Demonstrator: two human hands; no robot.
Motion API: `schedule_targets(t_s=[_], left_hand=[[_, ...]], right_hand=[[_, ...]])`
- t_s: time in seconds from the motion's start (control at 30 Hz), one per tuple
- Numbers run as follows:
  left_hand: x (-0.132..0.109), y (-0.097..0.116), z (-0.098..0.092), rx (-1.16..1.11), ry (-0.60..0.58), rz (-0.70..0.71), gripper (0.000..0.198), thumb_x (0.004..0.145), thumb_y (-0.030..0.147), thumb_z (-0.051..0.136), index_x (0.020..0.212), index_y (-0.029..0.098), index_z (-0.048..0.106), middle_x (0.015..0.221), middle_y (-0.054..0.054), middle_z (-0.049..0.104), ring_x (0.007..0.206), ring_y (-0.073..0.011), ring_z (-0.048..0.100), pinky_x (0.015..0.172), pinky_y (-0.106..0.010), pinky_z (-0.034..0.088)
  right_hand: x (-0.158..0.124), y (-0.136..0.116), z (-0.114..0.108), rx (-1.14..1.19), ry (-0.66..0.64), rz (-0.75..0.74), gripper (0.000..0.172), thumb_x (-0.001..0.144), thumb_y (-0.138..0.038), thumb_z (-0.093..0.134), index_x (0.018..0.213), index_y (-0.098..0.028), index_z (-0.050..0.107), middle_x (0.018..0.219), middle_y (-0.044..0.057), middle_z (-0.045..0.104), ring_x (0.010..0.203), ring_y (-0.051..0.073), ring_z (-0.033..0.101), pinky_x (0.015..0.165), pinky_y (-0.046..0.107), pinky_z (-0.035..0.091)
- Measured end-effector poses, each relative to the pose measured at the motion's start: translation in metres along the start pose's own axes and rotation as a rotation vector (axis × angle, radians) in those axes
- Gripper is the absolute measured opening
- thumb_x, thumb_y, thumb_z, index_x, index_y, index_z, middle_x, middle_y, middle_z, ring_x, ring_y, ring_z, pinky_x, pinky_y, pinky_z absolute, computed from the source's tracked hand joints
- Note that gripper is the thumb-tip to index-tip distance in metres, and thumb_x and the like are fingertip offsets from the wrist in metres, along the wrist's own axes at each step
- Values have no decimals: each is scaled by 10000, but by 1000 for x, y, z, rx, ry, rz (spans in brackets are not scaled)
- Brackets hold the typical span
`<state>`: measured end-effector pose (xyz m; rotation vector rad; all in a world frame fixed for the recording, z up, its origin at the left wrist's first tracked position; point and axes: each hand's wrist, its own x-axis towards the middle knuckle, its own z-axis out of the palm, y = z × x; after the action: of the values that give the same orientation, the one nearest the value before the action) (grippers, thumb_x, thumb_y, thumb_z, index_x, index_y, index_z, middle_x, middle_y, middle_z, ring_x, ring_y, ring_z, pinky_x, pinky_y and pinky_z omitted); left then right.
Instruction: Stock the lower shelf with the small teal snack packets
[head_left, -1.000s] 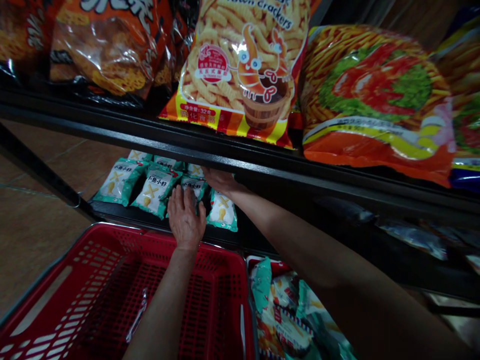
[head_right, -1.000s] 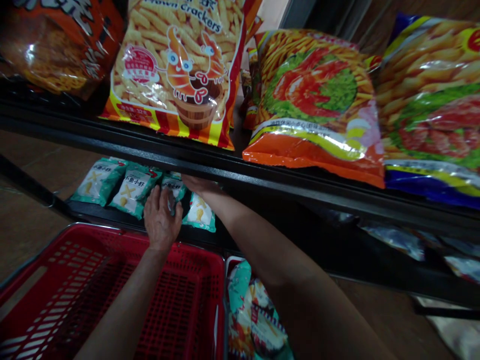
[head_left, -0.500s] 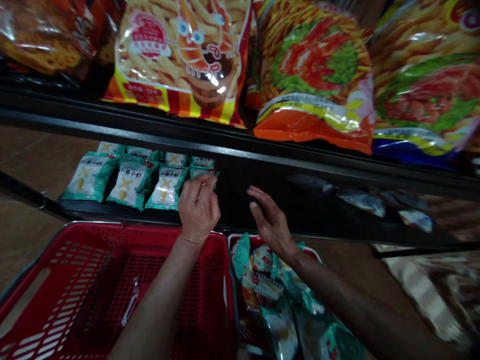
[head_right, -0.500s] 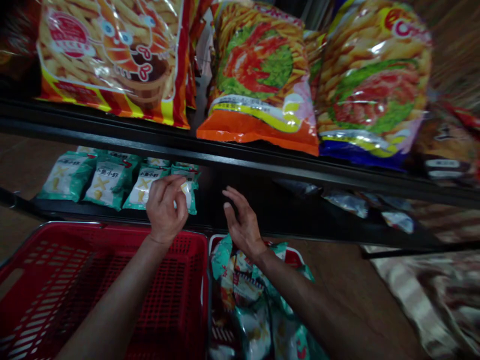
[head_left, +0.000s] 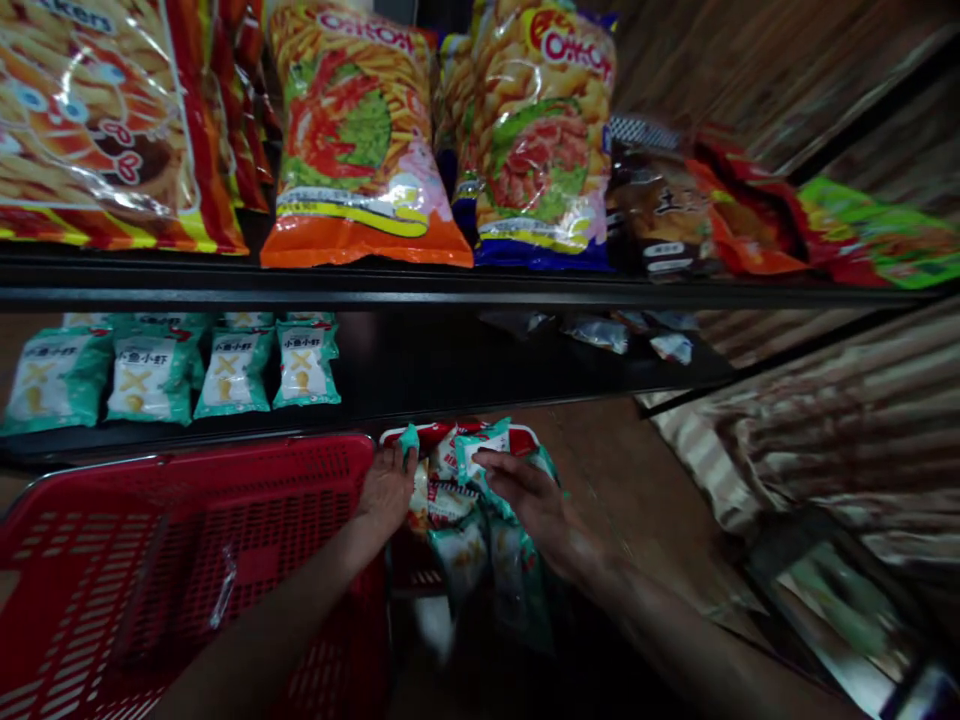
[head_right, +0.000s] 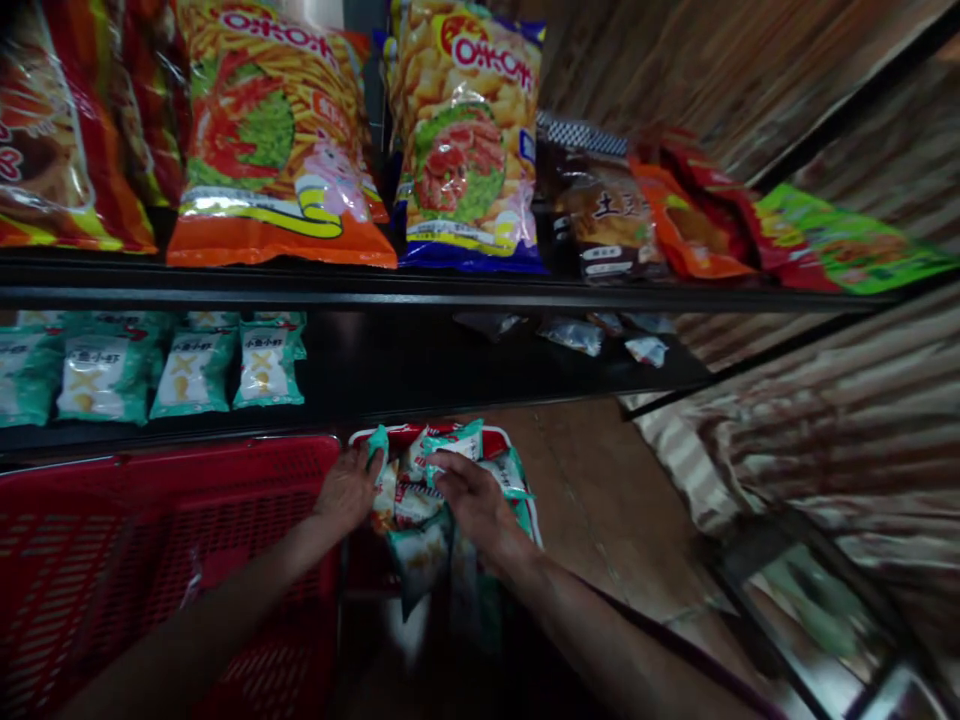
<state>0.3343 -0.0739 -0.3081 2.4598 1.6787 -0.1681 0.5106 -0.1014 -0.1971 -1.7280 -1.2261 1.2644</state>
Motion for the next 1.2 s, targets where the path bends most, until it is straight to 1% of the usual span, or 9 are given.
schedule_targets(t_s=[0.1, 0.3, 0.43, 0.53, 0.6, 0.7, 0.83, 1.0, 1.2], left_hand=[[0, 10, 1, 23, -41, -73, 540, 830, 53, 353, 1365, 101, 405, 1309, -241, 479, 1135, -312, 514, 930, -434, 396], [-1, 16, -3, -51, 9, -80, 547, 823, 61, 363, 1363, 135, 413, 1286, -212, 501, 1106, -301, 525, 932, -432, 413], [-10, 13, -3, -59, 67, -96, 538, 833, 88, 362, 1365, 156, 408, 1288, -178, 506, 1170, -291, 476, 978, -436, 384], [-16, 12, -3, -63, 81, -62, 529, 846, 108, 356, 1369, 166, 407, 1317, -169, 486, 1223, -299, 437, 1007, -441, 353], [-19, 14, -6, -63, 86, -39, 523, 847, 124, 370, 1366, 171, 416, 1342, -172, 466, 1239, -311, 424, 1013, -447, 343], [-21, 25, -16, -87, 103, -60, 524, 840, 128, 386, 1361, 167, 424, 1328, -183, 478, 1182, -312, 479, 981, -448, 374], [-22, 49, -35, -233, 183, -197, 538, 823, 136, 419, 1360, 169, 415, 1236, -158, 553, 1102, -268, 544, 942, -395, 422], [-26, 69, -48, -584, 292, -466, 522, 814, 154, 448, 1334, 167, 405, 1229, -132, 576, 1091, -231, 573, 914, -365, 462], [-34, 61, -52, -614, 391, -494, 513, 827, 171, 437, 1336, 129, 404, 1267, -186, 538, 1127, -271, 555, 927, -420, 462]], right_hand=[[1, -6, -2, -13, -79, -28, 283, 746, -352, 582, 974, -218, 682, 1008, 52, 692, 965, 213, 624, 882, 385, 484], [13, -4, -18, -56, -69, -33, 289, 797, -267, 494, 1034, -197, 644, 1014, 55, 684, 943, 187, 637, 872, 371, 491], [16, 4, -33, -391, -158, -138, 281, 801, -214, 502, 1038, -175, 648, 1133, 86, 641, 1031, 198, 609, 922, 362, 462], [10, 6, -43, -612, -273, -244, 347, 822, -228, 502, 1148, -178, 609, 1214, 99, 602, 1110, 210, 576, 970, 351, 433], [4, 7, -50, -773, -433, -293, 437, 791, -236, 562, 1227, -207, 568, 1295, 106, 550, 1199, 245, 515, 1009, 371, 403], [-6, 11, -58, -991, -674, -263, 613, 681, -185, 686, 1273, -246, 537, 1450, 118, 376, 1349, 333, 310, 1060, 456, 335], [-18, 18, -66, -1078, -804, -202, 734, 630, -95, 703, 1314, -254, 491, 1524, 128, 184, 1393, 387, 129, 1047, 570, 294], [-29, 35, -70, -976, -799, -234, 652, 668, -21, 601, 1258, -292, 542, 1527, 67, 180, 1397, 348, 146, 1077, 554, 250], [-20, 51, -54, -987, -719, -229, 516, 728, -20, 519, 1209, -193, 594, 1500, 94, 268, 1392, 311, 201, 1103, 489, 258]])
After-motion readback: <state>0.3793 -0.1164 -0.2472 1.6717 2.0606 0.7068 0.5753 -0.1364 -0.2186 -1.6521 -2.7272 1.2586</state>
